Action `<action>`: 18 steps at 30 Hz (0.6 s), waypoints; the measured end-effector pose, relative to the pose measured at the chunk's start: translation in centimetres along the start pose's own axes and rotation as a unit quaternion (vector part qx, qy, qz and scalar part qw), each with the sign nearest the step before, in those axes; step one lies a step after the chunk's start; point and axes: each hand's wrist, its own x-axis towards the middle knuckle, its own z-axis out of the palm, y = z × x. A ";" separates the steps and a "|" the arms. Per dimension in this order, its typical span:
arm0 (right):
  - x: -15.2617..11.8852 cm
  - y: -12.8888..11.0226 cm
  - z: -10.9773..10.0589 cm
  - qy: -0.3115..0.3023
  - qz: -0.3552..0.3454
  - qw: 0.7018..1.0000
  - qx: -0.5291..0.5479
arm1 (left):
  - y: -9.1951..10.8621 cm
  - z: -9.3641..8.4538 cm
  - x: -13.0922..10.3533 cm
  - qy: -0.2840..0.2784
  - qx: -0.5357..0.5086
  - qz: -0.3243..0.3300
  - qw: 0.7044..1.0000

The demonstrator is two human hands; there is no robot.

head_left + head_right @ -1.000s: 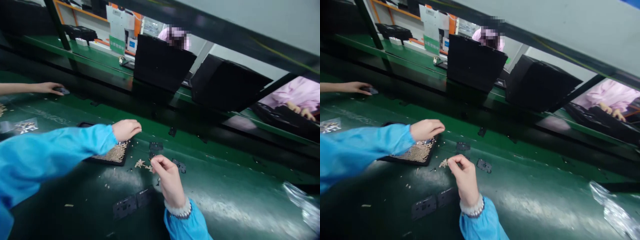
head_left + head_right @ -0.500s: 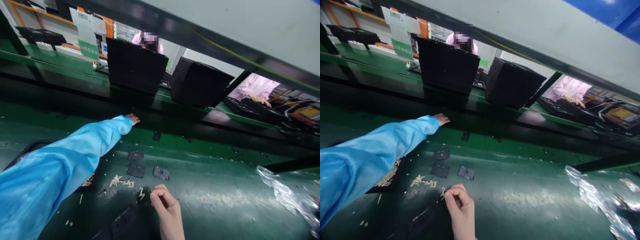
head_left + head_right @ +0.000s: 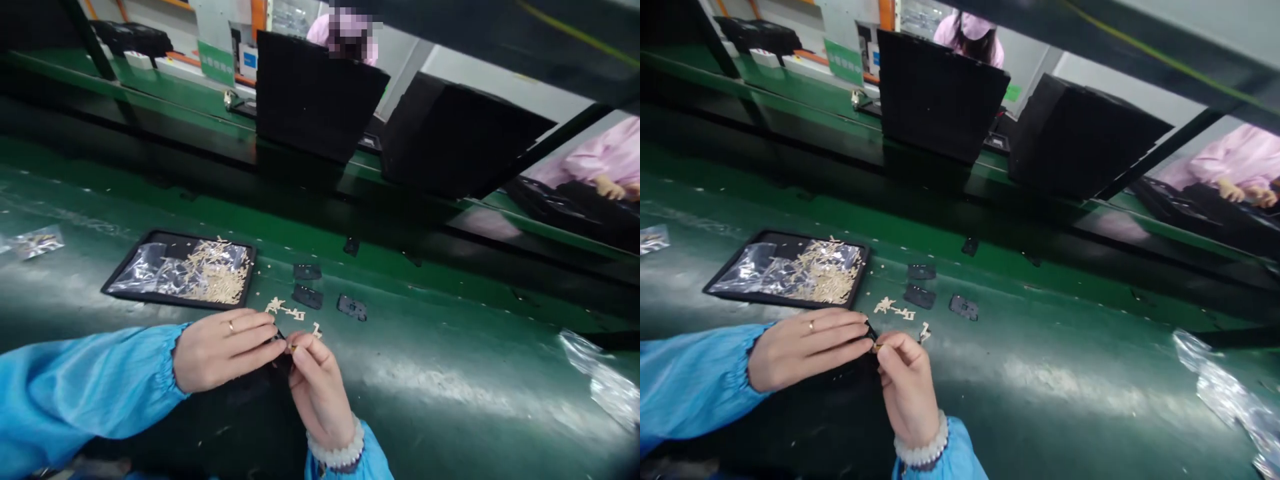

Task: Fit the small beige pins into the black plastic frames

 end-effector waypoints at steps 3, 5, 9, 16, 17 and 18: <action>-0.4 0.8 1.6 0.018 -0.043 0.999 -0.014 | -0.1 -0.4 -0.5 0.010 -0.184 -0.143 0.972; -0.5 1.3 2.7 0.018 -0.058 0.998 -0.021 | -0.2 0.0 -0.3 0.003 -0.384 -0.240 0.892; -0.8 2.4 4.0 0.002 -0.084 0.992 -0.093 | -0.1 1.1 0.2 0.077 -0.651 -0.304 0.691; -1.1 2.9 4.6 -0.005 -0.087 0.974 -0.207 | -0.2 0.0 1.1 0.119 -0.727 -0.314 0.599; -1.0 2.9 4.8 -0.007 -0.080 0.976 -0.201 | -0.2 0.0 1.1 0.119 -0.726 -0.319 0.598; -1.0 2.9 5.0 -0.008 -0.075 0.978 -0.194 | -0.2 0.0 1.1 0.120 -0.725 -0.322 0.597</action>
